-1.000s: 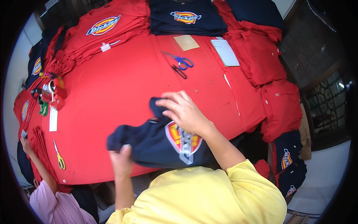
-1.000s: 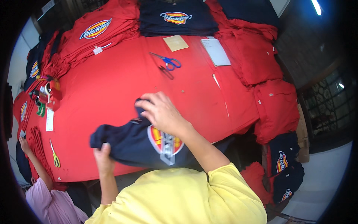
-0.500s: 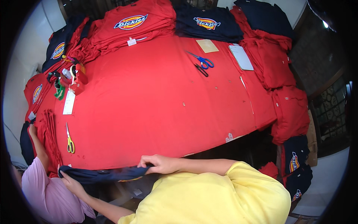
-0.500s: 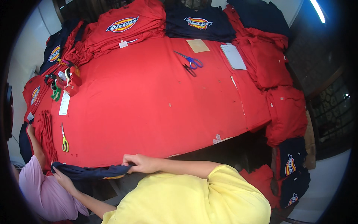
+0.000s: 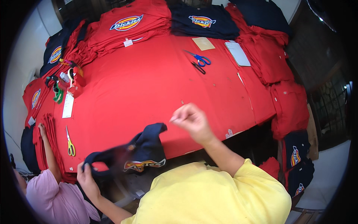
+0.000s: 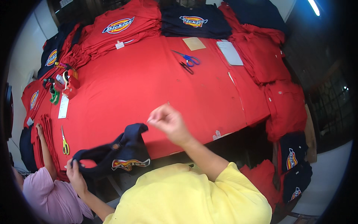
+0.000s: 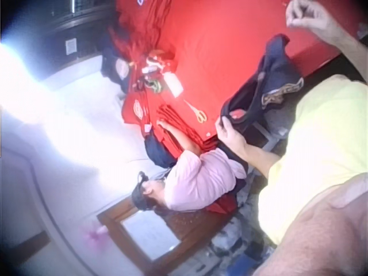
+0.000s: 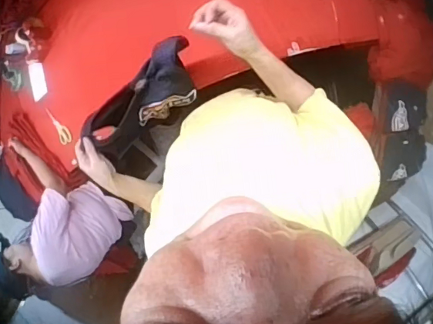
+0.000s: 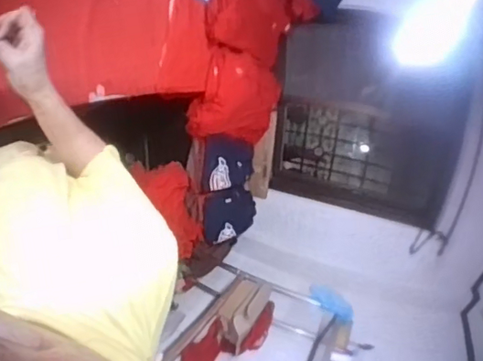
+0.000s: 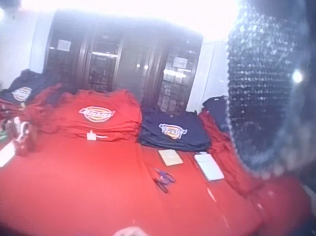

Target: The person spreads out, folds, and stacks shirts on a large table, then places the folded shirts into a plastic bag.

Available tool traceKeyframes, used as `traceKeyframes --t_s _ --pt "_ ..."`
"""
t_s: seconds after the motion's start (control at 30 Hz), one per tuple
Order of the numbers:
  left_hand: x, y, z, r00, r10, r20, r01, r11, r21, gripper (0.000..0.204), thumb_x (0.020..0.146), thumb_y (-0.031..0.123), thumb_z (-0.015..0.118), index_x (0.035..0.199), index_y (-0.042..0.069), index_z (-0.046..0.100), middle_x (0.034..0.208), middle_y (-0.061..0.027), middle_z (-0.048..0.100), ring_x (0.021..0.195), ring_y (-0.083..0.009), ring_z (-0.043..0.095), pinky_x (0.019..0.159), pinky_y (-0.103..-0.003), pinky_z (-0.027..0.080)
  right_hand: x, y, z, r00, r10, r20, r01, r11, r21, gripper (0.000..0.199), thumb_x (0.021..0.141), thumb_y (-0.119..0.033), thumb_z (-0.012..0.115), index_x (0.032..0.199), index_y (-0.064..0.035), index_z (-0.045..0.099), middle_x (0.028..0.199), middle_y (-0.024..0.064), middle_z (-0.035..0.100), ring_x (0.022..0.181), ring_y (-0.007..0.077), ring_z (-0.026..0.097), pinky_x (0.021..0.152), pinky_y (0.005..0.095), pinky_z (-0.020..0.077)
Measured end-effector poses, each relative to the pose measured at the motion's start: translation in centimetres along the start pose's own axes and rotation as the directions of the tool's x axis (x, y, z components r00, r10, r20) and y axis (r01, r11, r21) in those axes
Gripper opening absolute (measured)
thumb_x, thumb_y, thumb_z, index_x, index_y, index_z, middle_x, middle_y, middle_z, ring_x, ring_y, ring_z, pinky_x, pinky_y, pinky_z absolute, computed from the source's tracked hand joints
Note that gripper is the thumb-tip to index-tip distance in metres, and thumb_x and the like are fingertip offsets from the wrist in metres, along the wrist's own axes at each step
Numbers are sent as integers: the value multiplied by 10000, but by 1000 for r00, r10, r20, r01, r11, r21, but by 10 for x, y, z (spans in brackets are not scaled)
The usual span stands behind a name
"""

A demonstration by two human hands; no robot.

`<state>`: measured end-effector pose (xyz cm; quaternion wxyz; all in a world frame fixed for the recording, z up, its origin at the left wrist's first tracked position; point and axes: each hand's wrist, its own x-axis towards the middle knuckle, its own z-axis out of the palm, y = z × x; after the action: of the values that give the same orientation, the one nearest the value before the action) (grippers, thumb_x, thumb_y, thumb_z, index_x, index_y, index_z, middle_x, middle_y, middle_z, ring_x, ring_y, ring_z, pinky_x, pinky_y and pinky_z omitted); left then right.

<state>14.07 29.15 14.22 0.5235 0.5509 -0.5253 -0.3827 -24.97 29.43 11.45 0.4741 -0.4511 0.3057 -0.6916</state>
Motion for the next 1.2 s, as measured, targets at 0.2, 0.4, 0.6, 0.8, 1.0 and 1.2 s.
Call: traceKeyframes --t_s 0.2,0.4,0.6,0.8,1.0,1.2 --pt "-27 4 44 944 -10 330 81 976 -201 183 787 128 700 880 32 575 887 -21 536 857 -109 490 747 -227 349 -11 2 4 923 315 221 -141 811 -568 590 842 -191 722 1354 -57 464 1322 101 497 1277 248 445 1042 387 389" --pt "-27 38 73 879 412 240 -243 820 -519 197 768 32 704 860 40 530 764 -51 552 696 -152 552 695 -335 473 -48 81 36 731 488 477 107 609 -786 421 784 -304 716 1153 -119 634 1134 130 567 1164 293 489 973 509 355" --pt "3 22 -4 756 628 -186 -652 696 -300 222 958 7 516 1172 41 567 1128 -68 615 1062 -138 565 960 -287 439 -40 11 -27 991 130 24 15 71 -997 233 751 -224 702 888 -56 619 942 102 611 960 287 571 881 445 417" --pt "4 14 -3 853 517 64 -449 792 -413 358 911 22 599 1257 34 506 1216 -45 560 1080 -138 535 928 -295 445 -51 -10 -45 774 632 -42 -360 384 -850 321 833 -161 552 1113 -5 548 914 218 632 937 291 640 854 385 473" --pt "-23 -4 10 959 233 159 0 565 -825 489 959 171 541 1410 32 409 1257 -122 594 1042 -197 618 950 -417 501 -83 -33 -49 935 275 222 -353 765 539 717 978 -563 359 1337 57 405 1164 271 601 908 340 664 832 419 537" --pt "-80 -61 73 677 -356 644 731 228 -643 510 905 460 581 1171 25 568 1083 -118 665 685 -182 668 578 -341 604 -141 18 -88 440 776 453 -872 247 424 769 1022 -533 194 1144 139 550 968 295 670 477 191 619 453 206 499"
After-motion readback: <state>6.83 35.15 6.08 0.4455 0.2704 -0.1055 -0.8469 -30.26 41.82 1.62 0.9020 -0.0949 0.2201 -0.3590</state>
